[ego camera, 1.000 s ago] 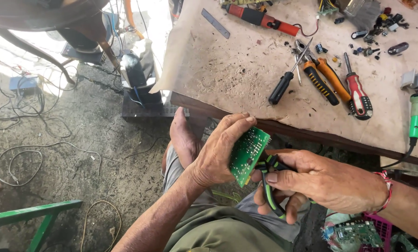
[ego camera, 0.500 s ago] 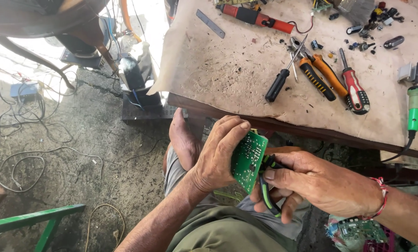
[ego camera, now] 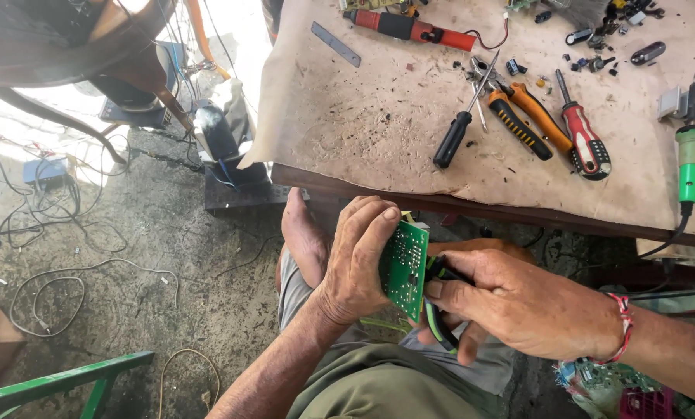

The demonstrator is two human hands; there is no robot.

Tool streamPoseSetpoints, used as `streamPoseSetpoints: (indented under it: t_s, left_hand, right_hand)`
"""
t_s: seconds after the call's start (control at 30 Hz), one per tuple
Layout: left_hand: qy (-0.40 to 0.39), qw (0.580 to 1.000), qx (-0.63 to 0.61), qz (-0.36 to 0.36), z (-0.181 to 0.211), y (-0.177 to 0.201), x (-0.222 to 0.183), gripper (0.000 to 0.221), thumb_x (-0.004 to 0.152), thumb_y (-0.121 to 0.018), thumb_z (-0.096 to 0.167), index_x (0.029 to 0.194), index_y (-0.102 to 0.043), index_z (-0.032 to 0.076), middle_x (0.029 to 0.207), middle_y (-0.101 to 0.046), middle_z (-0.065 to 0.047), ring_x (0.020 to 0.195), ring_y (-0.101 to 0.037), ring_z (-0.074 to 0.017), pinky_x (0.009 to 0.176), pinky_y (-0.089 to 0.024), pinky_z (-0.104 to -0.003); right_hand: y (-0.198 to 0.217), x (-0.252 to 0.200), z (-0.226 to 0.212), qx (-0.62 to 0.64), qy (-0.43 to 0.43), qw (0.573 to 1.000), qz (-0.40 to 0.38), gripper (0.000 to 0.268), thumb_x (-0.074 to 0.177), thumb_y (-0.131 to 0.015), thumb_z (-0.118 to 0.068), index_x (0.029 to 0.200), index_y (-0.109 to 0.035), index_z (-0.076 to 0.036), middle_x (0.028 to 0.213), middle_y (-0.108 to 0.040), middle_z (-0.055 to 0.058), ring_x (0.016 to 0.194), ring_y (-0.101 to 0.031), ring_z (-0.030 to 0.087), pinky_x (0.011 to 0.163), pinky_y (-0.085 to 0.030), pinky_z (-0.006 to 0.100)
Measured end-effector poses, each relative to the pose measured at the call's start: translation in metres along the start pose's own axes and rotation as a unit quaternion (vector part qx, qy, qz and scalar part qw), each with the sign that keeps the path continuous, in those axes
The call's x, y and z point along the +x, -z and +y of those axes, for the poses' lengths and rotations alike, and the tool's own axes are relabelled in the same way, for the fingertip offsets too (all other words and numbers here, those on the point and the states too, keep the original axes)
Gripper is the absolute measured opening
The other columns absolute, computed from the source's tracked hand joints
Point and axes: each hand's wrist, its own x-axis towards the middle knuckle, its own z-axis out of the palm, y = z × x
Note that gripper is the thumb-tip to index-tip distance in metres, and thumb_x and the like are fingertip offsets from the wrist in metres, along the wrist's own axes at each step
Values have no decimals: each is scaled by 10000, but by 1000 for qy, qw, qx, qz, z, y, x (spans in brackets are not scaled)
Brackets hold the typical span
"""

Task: Disassembling electronic components from a circuit board using pliers and a screwdriver on a workbench.

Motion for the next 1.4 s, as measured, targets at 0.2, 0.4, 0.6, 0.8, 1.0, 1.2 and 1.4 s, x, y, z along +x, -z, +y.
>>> streamPoseSetpoints:
  t_s: [0.2,0.4,0.6,0.8,1.0,1.2,1.4]
  left_hand:
    - [-27,999,16,-13,2,5,6,700,1085,-485,535,1459,-347,-40,1247,-547,-286,1114,-626,-436,1008,-554,-621]
    - [-47,998,-16,-40,3,12,12,463,1099,-583,217,1426,-375,-36,1235,-555,-290,1072,-626,-442,978,-570,-616]
    - [-73,996,-9,-50,3,19,12,489,1107,-606,156,1472,-344,-38,1254,-552,-270,1076,-635,-422,957,-587,-599]
    - [-59,990,-80,-102,8,31,7,478,1096,-619,170,1422,-335,-35,1222,-567,-302,1098,-645,-457,1007,-562,-618]
    - [131,986,71,76,28,32,16,523,825,-630,324,1254,-484,62,1036,-680,-34,1099,-586,-277,1253,-107,-684]
    - [244,960,121,69,26,25,3,721,705,-672,498,1318,-571,132,1093,-730,4,1363,-385,-354,1236,-210,-583]
    - [284,918,-244,127,25,13,0,649,911,-775,146,1443,-430,9,1285,-604,-115,1152,-654,-190,988,-589,-321]
  right_hand:
    - [5,4,0,-67,23,998,6,424,920,-583,-310,1155,-760,-4,913,-788,190,833,-845,266,523,-689,377]
    - [17,5,2,-146,66,984,-80,420,981,-501,-355,1032,-734,-8,792,-786,141,575,-652,178,485,-649,290]
    - [15,14,20,-242,293,922,-69,433,992,-445,-497,921,-651,-123,561,-672,21,443,-609,116,522,-538,273]
    - [8,14,48,-140,227,956,-121,515,979,-497,-523,800,-629,-59,485,-635,61,452,-536,108,539,-431,259]
    - [1,30,98,315,199,905,-206,416,1022,-612,-232,1047,-652,182,657,-554,182,447,-478,228,418,-476,342]
    - [8,26,93,220,308,916,-130,428,999,-681,-258,1118,-596,144,717,-631,208,535,-604,305,483,-502,386]
    - [-26,46,152,76,80,978,-176,353,804,-920,-275,905,-689,-28,806,-657,68,718,-616,175,708,-414,287]
